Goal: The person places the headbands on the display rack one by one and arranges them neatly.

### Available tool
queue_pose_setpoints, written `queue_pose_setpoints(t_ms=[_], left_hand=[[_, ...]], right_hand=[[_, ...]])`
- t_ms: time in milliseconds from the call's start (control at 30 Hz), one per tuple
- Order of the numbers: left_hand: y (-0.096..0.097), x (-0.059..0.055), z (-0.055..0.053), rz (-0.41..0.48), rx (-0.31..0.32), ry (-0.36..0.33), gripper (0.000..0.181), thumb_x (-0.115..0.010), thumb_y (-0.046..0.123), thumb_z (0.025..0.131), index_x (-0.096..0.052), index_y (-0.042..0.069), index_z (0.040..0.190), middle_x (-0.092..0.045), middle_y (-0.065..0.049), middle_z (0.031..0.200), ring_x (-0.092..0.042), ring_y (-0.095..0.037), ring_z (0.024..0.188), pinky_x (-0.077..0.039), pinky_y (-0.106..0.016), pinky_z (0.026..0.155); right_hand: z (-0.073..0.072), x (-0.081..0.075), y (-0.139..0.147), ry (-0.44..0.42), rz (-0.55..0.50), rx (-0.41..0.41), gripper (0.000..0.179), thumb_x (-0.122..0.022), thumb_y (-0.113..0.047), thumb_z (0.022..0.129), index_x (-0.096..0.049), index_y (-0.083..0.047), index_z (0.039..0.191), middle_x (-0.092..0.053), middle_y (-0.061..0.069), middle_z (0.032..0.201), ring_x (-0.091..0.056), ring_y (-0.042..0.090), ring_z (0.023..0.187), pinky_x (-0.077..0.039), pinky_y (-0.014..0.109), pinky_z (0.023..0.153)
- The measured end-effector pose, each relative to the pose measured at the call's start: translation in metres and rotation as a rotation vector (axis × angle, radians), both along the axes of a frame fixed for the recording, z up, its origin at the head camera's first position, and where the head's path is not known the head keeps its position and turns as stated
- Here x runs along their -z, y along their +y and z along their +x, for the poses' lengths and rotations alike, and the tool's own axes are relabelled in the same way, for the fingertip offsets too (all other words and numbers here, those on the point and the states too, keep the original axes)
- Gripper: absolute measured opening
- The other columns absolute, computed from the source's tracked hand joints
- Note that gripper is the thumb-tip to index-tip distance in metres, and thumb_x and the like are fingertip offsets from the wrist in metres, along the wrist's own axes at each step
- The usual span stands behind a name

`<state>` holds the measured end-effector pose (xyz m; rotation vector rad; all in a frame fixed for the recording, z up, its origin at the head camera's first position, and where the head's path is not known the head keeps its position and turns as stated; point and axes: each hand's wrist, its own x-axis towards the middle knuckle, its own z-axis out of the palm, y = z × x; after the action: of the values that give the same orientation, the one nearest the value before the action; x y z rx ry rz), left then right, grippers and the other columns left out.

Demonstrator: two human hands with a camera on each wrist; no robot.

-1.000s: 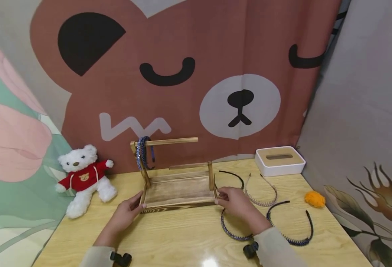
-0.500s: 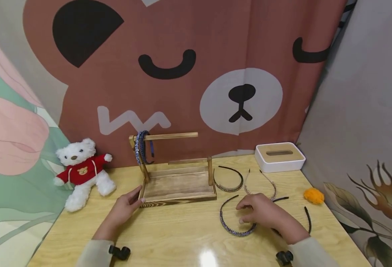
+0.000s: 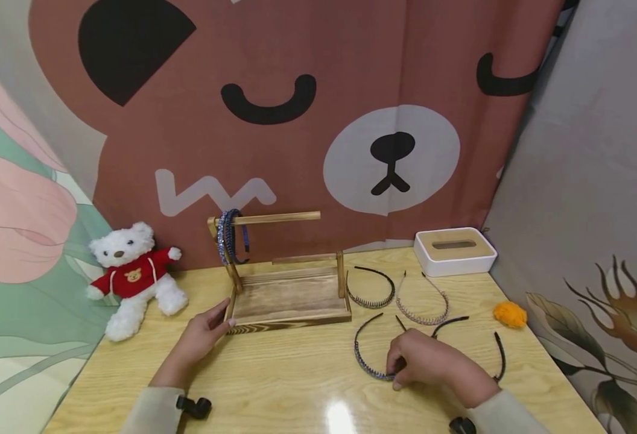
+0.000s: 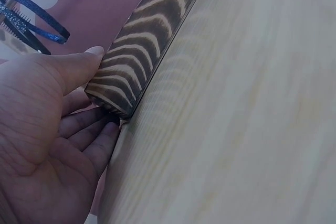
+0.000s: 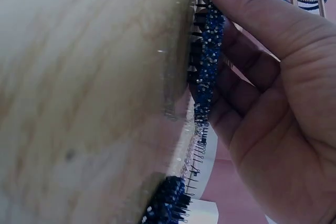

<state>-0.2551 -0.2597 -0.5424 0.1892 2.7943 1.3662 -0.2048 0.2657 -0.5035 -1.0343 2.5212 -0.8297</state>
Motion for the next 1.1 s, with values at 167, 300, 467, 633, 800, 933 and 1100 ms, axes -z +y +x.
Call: queue_pose_setpoints(t_ms=[167, 300, 467, 633, 800, 933, 1100], left_hand=[[0.001, 0.001, 0.001, 0.009, 0.001, -0.001, 0.069, -0.071, 0.024, 0.109, -0.041, 0.005, 0.168, -0.052, -0.023, 0.162, -0.052, -0.038, 0.151, -0.048, -0.052, 0.121], [0.002, 0.001, 0.001, 0.026, 0.005, -0.005, 0.069, -0.071, 0.023, 0.109, -0.041, 0.004, 0.168, -0.052, -0.023, 0.163, -0.052, -0.038, 0.151, -0.049, -0.05, 0.12], [0.004, -0.001, 0.0, 0.032, 0.028, 0.007, 0.068, -0.07, 0.022, 0.11, -0.04, 0.002, 0.168, -0.05, -0.024, 0.164, -0.052, -0.039, 0.151, -0.051, -0.047, 0.119], [0.003, -0.002, -0.001, 0.017, 0.024, 0.019, 0.068, -0.07, 0.023, 0.11, -0.04, 0.001, 0.167, -0.051, -0.024, 0.163, -0.054, -0.039, 0.149, -0.051, -0.047, 0.119], [0.002, -0.002, -0.002, 0.023, 0.012, 0.014, 0.068, -0.07, 0.022, 0.109, -0.041, 0.002, 0.167, -0.051, -0.023, 0.163, -0.054, -0.038, 0.15, -0.05, -0.048, 0.119], [0.002, 0.001, -0.003, 0.039, 0.007, 0.005, 0.068, -0.07, 0.022, 0.109, -0.041, 0.003, 0.168, -0.05, -0.023, 0.164, -0.052, -0.037, 0.151, -0.048, -0.047, 0.121], [0.001, 0.003, -0.002, 0.043, -0.004, -0.005, 0.068, -0.07, 0.023, 0.11, -0.041, 0.005, 0.168, -0.05, -0.022, 0.164, -0.051, -0.036, 0.152, -0.048, -0.048, 0.121]], right_hand=[[0.001, 0.002, -0.004, -0.068, -0.038, 0.028, 0.015, -0.095, -0.025, 0.08, -0.088, -0.024, 0.094, -0.075, -0.019, 0.093, -0.065, -0.004, 0.084, -0.06, 0.021, 0.076], [-0.003, -0.007, -0.002, -0.052, -0.089, 0.013, 0.01, -0.092, -0.022, 0.086, -0.088, -0.022, 0.095, -0.076, -0.017, 0.092, -0.066, -0.003, 0.083, -0.061, 0.022, 0.074], [-0.008, -0.028, 0.011, -0.014, -0.188, -0.023, 0.004, -0.087, -0.017, 0.093, -0.085, -0.019, 0.096, -0.074, -0.015, 0.09, -0.065, -0.003, 0.083, -0.061, 0.024, 0.072], [-0.014, -0.038, 0.023, -0.101, -0.437, -0.087, 0.012, -0.075, 0.003, 0.1, -0.078, -0.009, 0.1, -0.068, 0.005, 0.085, -0.06, 0.008, 0.077, -0.057, 0.03, 0.066], [-0.025, -0.032, 0.026, -0.175, -0.688, -0.19, 0.016, -0.06, 0.016, 0.103, -0.069, 0.002, 0.102, -0.056, 0.015, 0.087, -0.051, 0.024, 0.076, -0.05, 0.037, 0.063], [-0.033, -0.027, 0.023, -0.233, -0.84, -0.207, 0.013, -0.054, 0.006, 0.111, -0.064, 0.008, 0.103, -0.064, 0.006, 0.094, -0.055, 0.023, 0.083, -0.051, 0.035, 0.071], [-0.042, -0.031, 0.015, -0.466, -1.036, -0.106, 0.032, -0.04, -0.002, 0.118, -0.072, -0.003, 0.114, -0.075, -0.004, 0.107, -0.067, 0.008, 0.099, -0.059, 0.022, 0.088]])
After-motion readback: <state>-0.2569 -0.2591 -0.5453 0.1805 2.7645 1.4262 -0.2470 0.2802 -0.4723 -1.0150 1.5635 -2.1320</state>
